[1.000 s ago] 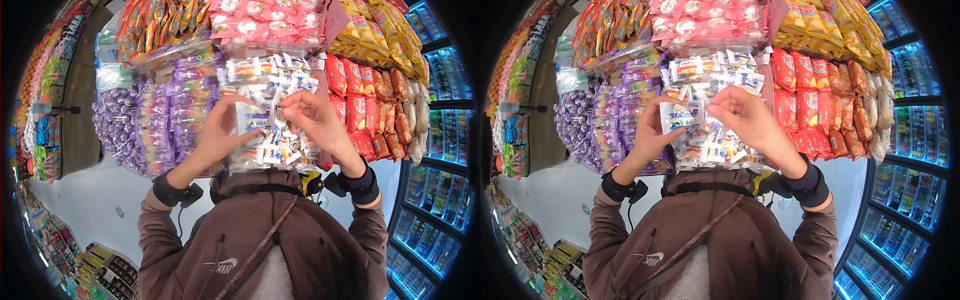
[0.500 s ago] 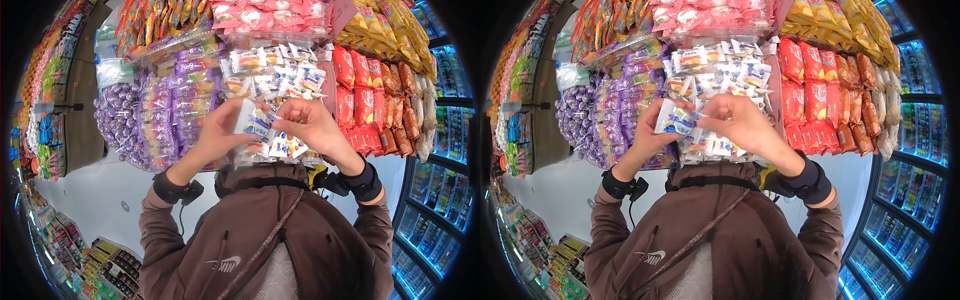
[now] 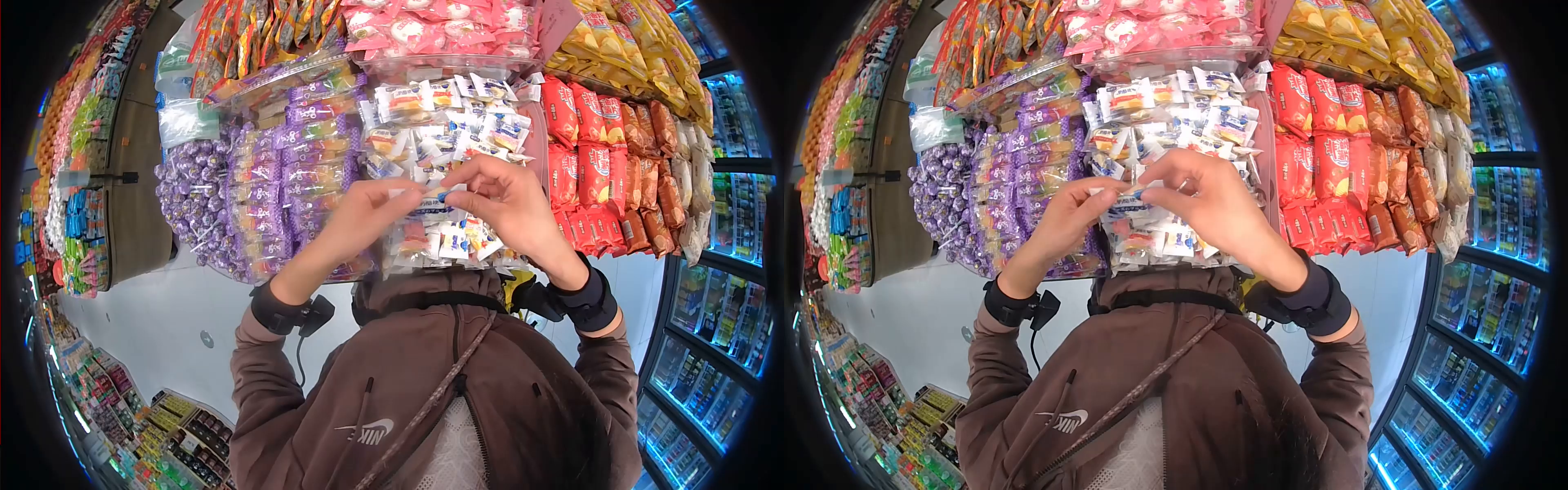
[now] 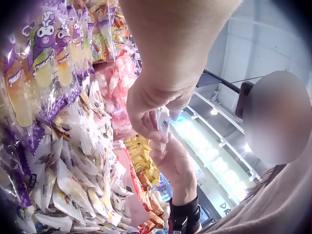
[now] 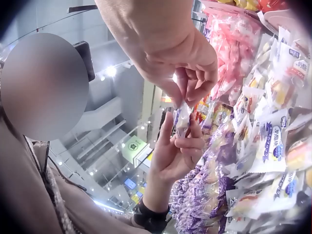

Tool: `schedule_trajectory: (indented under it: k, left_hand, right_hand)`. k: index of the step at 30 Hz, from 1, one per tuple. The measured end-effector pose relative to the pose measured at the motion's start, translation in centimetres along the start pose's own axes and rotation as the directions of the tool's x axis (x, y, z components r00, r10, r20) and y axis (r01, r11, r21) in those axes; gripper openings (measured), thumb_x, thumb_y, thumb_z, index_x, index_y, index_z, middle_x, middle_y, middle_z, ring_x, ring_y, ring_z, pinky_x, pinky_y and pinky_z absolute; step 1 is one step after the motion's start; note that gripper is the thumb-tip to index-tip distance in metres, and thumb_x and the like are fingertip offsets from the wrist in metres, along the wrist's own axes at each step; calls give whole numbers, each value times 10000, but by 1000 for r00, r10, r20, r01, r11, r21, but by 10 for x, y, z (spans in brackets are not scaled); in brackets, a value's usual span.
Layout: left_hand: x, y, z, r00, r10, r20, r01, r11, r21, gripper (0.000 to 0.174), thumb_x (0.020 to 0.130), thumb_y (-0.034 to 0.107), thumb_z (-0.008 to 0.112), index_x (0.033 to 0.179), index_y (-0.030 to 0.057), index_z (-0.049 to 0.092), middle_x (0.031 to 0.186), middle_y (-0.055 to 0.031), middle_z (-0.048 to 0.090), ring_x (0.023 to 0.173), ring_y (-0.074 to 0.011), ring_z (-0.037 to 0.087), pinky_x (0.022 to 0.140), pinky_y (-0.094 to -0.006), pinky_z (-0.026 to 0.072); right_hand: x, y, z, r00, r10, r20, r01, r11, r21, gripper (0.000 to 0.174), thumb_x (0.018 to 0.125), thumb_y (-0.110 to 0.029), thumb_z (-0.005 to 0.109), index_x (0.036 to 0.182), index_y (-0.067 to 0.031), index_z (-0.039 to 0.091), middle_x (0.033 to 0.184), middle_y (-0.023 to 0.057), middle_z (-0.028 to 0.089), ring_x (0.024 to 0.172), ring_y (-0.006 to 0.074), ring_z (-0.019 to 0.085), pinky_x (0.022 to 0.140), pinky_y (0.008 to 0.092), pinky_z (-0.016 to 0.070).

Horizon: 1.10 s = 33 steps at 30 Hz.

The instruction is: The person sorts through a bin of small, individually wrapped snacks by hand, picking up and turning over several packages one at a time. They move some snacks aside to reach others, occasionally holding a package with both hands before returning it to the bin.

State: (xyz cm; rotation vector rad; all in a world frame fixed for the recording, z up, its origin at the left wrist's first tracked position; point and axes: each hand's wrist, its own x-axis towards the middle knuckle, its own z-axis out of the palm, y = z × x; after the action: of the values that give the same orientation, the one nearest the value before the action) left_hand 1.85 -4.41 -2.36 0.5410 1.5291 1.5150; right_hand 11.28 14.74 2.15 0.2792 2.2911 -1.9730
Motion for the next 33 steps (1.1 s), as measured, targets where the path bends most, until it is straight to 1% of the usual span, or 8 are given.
schedule_trajectory:
  k: [3, 6, 9, 15, 23, 29, 32, 33]
  left_hand:
    - [-4, 10, 3, 996, -5, -94, -19, 967, -255, 202, 851, 89, 579, 994, -52, 573, 907, -89, 628, 826, -132, 604, 690, -244, 504]
    - [-6, 15, 4, 988, 24, -154, -63, 966, -249, 83, 824, 18, 589, 881, -41, 577, 900, -119, 625, 773, -186, 639, 621, -236, 531]
    - [-6, 10, 3, 984, 42, -172, -74, 980, -183, 69, 825, 24, 592, 859, -32, 573, 891, -114, 631, 768, -191, 646, 622, -227, 524]
    - [-6, 9, 0, 989, -2, -148, -23, 986, -164, 88, 825, 54, 604, 848, -26, 574, 827, -73, 636, 758, -180, 650, 614, -217, 518]
    - [-7, 4, 0, 992, -21, -126, -8, 973, -231, 100, 836, 76, 598, 860, -19, 577, 858, -72, 633, 751, -188, 654, 596, -202, 507]
    - [-7, 3, -2, 990, 2, -138, -37, 968, -250, 96, 837, 65, 592, 866, -24, 572, 866, -84, 633, 762, -201, 654, 618, -222, 525]
    - [-7, 5, 0, 992, -1, -129, -31, 970, -242, 95, 837, 59, 589, 863, -29, 569, 866, -90, 633, 768, -209, 653, 623, -227, 529]
    - [-7, 5, 1, 992, -4, -123, -25, 971, -239, 94, 837, 57, 589, 862, -31, 568, 865, -92, 633, 770, -212, 653, 623, -229, 529]
  right_hand:
    - [0, 7, 0, 997, 39, -65, -29, 988, 150, 120, 777, -34, 637, 892, -4, 624, 825, 31, 629, 729, 70, 559, 659, 214, 444]
    - [0, 16, -1, 994, 63, -87, -45, 980, 196, 97, 775, -10, 635, 870, 7, 630, 810, 31, 635, 722, 67, 565, 667, 209, 454]
    - [-1, 16, 1, 992, 86, -89, -67, 979, 194, 82, 774, -11, 636, 852, 13, 633, 802, 34, 640, 729, 66, 570, 670, 211, 461]
    - [-1, 20, 2, 993, 76, -86, -57, 976, 212, 68, 779, 1, 626, 845, 19, 626, 799, 41, 642, 735, 67, 578, 678, 208, 467]
    - [-1, 19, 4, 998, 48, -52, -36, 976, 213, 58, 790, -5, 616, 845, 14, 613, 805, 38, 641, 748, 63, 580, 686, 206, 465]
    - [2, 24, 10, 988, 9, -153, 19, 983, 184, 100, 790, -31, 625, 887, -6, 621, 791, 17, 630, 738, 48, 564, 661, 190, 444]
    - [1, 22, 6, 994, 97, -50, -89, 985, 150, 122, 782, -39, 637, 898, -3, 622, 793, 16, 627, 728, 46, 560, 647, 194, 442]
    - [1, 22, 6, 994, 100, -48, -90, 980, 176, 118, 780, -35, 638, 891, 0, 621, 788, 17, 628, 720, 45, 558, 640, 194, 440]
